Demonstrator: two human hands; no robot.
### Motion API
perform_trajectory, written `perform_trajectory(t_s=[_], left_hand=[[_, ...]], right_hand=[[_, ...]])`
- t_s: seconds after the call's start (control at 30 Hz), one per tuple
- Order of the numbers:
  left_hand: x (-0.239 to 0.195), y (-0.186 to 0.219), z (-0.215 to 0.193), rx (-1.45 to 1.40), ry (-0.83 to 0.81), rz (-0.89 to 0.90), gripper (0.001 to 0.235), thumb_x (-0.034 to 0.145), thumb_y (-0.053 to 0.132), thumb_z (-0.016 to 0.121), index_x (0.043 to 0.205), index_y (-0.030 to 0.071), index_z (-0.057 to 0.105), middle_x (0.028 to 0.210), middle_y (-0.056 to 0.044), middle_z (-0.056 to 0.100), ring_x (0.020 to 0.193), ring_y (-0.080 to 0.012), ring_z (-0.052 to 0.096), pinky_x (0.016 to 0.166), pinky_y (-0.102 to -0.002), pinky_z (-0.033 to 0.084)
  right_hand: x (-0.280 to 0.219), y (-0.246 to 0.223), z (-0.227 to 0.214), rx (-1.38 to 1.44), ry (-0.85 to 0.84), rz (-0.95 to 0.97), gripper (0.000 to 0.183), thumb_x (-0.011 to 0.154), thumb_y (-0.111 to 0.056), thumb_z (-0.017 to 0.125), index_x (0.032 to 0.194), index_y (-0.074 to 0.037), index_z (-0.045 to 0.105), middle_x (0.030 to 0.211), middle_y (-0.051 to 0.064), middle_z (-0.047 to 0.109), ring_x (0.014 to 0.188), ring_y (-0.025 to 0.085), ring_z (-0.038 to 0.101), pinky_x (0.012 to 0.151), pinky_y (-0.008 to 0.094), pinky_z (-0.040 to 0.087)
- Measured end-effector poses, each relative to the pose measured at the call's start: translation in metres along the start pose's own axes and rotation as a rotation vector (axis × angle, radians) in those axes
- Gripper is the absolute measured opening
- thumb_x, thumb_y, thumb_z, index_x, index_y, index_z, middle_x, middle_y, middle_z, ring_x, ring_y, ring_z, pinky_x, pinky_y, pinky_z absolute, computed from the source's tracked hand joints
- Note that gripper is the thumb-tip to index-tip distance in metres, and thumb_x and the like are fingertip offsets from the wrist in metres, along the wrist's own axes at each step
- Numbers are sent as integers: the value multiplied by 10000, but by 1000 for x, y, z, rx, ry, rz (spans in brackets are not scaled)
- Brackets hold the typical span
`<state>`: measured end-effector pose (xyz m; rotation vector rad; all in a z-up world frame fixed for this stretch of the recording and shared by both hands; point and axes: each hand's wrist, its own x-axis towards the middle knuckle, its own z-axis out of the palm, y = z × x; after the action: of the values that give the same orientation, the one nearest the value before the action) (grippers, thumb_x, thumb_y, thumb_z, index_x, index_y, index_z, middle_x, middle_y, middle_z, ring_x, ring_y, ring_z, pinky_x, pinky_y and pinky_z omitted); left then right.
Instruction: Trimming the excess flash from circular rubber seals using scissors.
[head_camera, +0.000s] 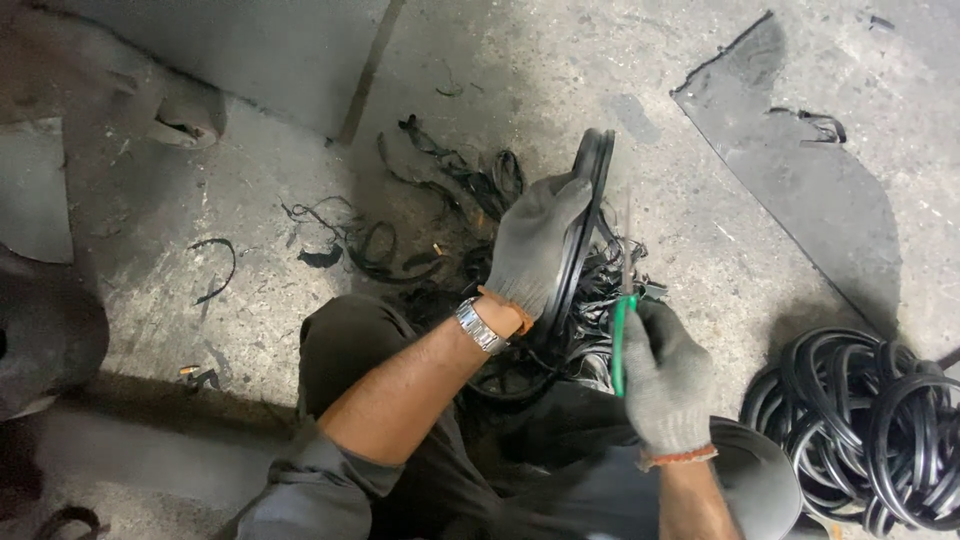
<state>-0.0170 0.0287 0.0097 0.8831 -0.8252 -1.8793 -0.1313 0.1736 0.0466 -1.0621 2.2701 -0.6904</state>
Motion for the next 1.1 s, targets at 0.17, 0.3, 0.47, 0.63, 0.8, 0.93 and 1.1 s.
perform_trajectory(t_s=[0.17, 0.3, 0.47, 0.63, 0.8, 0.93, 1.1], left_hand=[[13, -16, -11, -186, 62, -86, 224, 959, 194, 685, 1117, 37, 665, 823, 2, 726, 617, -57, 630, 538, -217, 510], [23, -11, -22, -84, 72, -13, 374, 1042, 310, 655, 1171, -40, 649, 805, -46, 693, 606, -85, 605, 536, -232, 500], [27, 9, -31, 655, 228, 466, 410, 1007, 284, 614, 1341, 47, 601, 1001, -27, 641, 777, -65, 650, 667, -225, 569], [41, 4, -46, -37, 258, 81, 439, 1014, 334, 622, 1288, -8, 630, 887, -75, 600, 709, -103, 579, 600, -264, 491], [57, -9, -60, 320, 270, 234, 465, 996, 440, 589, 1272, 67, 620, 927, 36, 652, 763, -34, 604, 701, -172, 532], [44, 10, -48, -53, 312, 152, 460, 975, 386, 685, 1224, -1, 681, 875, -7, 628, 753, -74, 566, 657, -235, 490], [39, 8, -47, -151, 211, 153, 431, 998, 345, 669, 1278, 18, 665, 917, -37, 671, 742, -88, 621, 620, -259, 503]], right_hand=[[-14, -11, 14, 17, 17, -24, 350, 976, -332, 639, 1158, -46, 726, 654, 70, 714, 533, 116, 662, 493, 302, 529], [-19, -11, 27, 108, -50, -13, 338, 926, -314, 650, 1147, -68, 720, 643, 60, 726, 500, 132, 671, 430, 335, 532], [-26, -12, 36, -133, 21, -289, 297, 922, -298, 704, 1077, -49, 750, 652, 82, 718, 516, 152, 681, 482, 318, 530], [-31, -23, 38, -128, 37, -343, 294, 898, -288, 729, 1075, -54, 750, 653, 82, 719, 490, 158, 676, 472, 312, 517], [-30, -21, 39, -175, -36, -302, 301, 883, -270, 741, 1089, -50, 739, 615, 63, 712, 459, 141, 664, 446, 309, 513], [-31, -21, 39, -90, 5, -382, 307, 880, -247, 737, 1104, -37, 731, 654, 53, 718, 469, 129, 668, 446, 295, 519], [-31, -17, 41, -222, 84, -487, 297, 873, -269, 772, 1054, -35, 746, 629, 89, 689, 487, 197, 657, 475, 336, 510]])
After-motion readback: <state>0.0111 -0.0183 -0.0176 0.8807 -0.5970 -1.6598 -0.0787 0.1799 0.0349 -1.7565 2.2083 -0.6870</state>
